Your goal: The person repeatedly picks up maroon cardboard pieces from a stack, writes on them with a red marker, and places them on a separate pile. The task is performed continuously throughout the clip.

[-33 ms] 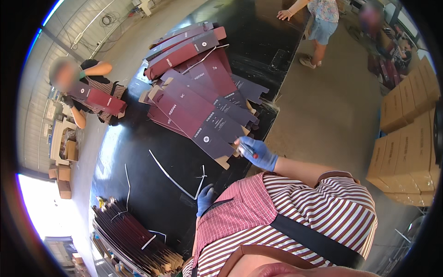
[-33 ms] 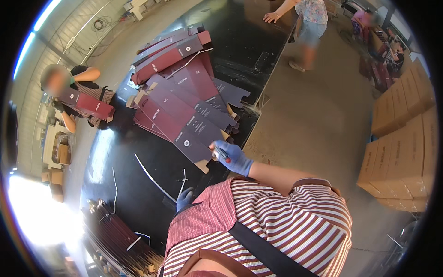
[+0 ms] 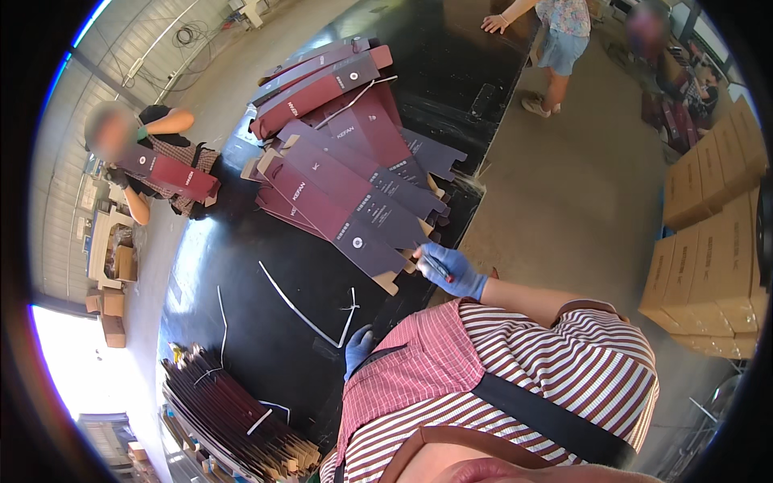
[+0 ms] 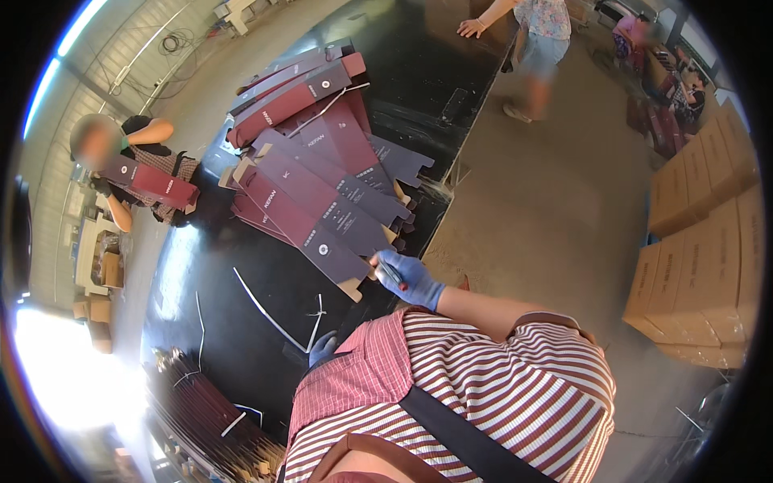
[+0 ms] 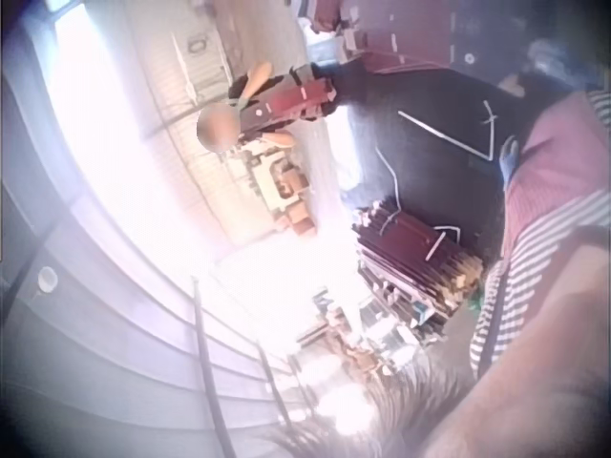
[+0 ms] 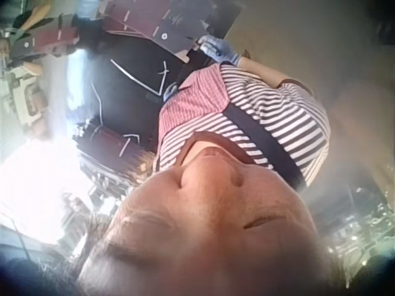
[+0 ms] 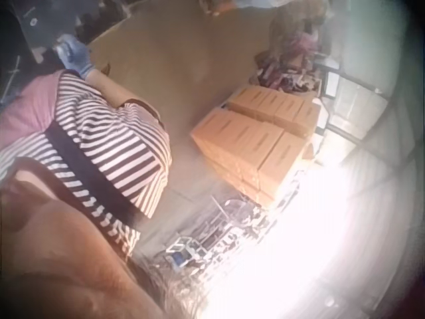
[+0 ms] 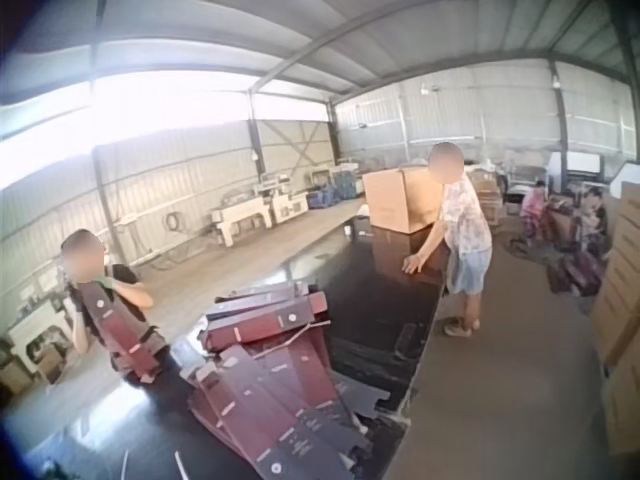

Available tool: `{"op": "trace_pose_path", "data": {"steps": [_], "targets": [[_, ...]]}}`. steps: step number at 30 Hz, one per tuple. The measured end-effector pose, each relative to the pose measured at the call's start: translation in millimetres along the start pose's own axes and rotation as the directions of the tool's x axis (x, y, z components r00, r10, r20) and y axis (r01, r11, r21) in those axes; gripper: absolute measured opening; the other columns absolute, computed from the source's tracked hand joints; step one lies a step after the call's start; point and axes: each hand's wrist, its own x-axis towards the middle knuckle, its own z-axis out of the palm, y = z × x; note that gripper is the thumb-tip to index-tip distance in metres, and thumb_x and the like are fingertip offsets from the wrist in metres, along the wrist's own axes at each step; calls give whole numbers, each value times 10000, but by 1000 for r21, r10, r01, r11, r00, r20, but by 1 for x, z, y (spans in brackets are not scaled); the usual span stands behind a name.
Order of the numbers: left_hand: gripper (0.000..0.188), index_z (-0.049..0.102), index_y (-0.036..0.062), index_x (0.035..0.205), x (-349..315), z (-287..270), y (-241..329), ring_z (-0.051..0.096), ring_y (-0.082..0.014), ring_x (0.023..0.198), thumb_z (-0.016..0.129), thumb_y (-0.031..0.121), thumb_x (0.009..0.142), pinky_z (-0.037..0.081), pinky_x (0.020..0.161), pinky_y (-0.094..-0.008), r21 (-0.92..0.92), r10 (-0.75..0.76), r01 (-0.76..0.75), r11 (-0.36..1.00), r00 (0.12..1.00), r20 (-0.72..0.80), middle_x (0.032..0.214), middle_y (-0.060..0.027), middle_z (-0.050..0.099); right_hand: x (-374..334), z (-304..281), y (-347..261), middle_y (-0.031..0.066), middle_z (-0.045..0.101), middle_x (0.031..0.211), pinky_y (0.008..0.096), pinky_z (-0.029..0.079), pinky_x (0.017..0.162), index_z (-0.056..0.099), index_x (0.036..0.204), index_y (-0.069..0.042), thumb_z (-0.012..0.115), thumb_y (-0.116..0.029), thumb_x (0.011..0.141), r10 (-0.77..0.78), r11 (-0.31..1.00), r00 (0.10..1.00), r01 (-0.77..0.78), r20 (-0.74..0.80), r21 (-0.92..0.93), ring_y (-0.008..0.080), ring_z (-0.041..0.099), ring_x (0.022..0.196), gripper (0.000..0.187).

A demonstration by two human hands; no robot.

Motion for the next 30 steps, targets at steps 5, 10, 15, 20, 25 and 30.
{"op": "trace_pose_path", "data": {"steps": [5,10,15,20,25,30], "targets": [[343,594,8,1173,-1,9,-31,625,-142,866,670,149,870,514,786,-273,115,-112,124,986,988,-106,1000,-95,669,-11,-6,-26,23,561,836,204,471,653,545,1065,-70,509,-93,944,-32,913,998,5,-62,-408,79,536,703,128],[319,600,-1,1148,-18,48,10,624,-144,843,672,131,866,524,773,-288,137,2,7,991,998,-59,991,-97,666,0,-22,-26,19,580,844,212,479,671,534,1083,-82,551,-27,897,-106,842,994,89,-1,-532,84,547,707,194],[264,592,-29,1140,-26,57,16,626,-144,804,607,42,887,540,758,-273,8,-108,111,994,979,-173,954,-106,667,13,-29,-11,7,544,764,175,439,621,557,1036,-72,530,-51,919,-95,937,993,66,-68,-344,49,493,629,122],[238,607,-21,1120,-10,43,-27,630,-138,777,604,34,889,539,737,-264,-106,-8,-14,994,980,-201,924,-99,673,56,-73,8,17,479,688,191,401,519,528,881,-44,573,-166,903,197,935,941,-96,-276,342,84,481,565,132],[232,624,-9,1103,-14,48,-19,628,-132,786,632,52,879,530,735,-261,-62,-19,6,998,976,-215,921,-84,677,74,-100,6,122,591,769,384,483,643,469,1084,-85,627,-115,825,-270,445,930,-111,-251,-889,273,593,671,305],[236,626,4,1110,-22,50,-5,621,-123,804,638,77,886,515,746,-258,137,79,-50,989,974,-214,918,-71,676,86,-92,8,134,562,706,389,468,631,469,1087,-107,650,-84,805,-106,520,932,-246,-347,-818,266,567,637,336]]}}
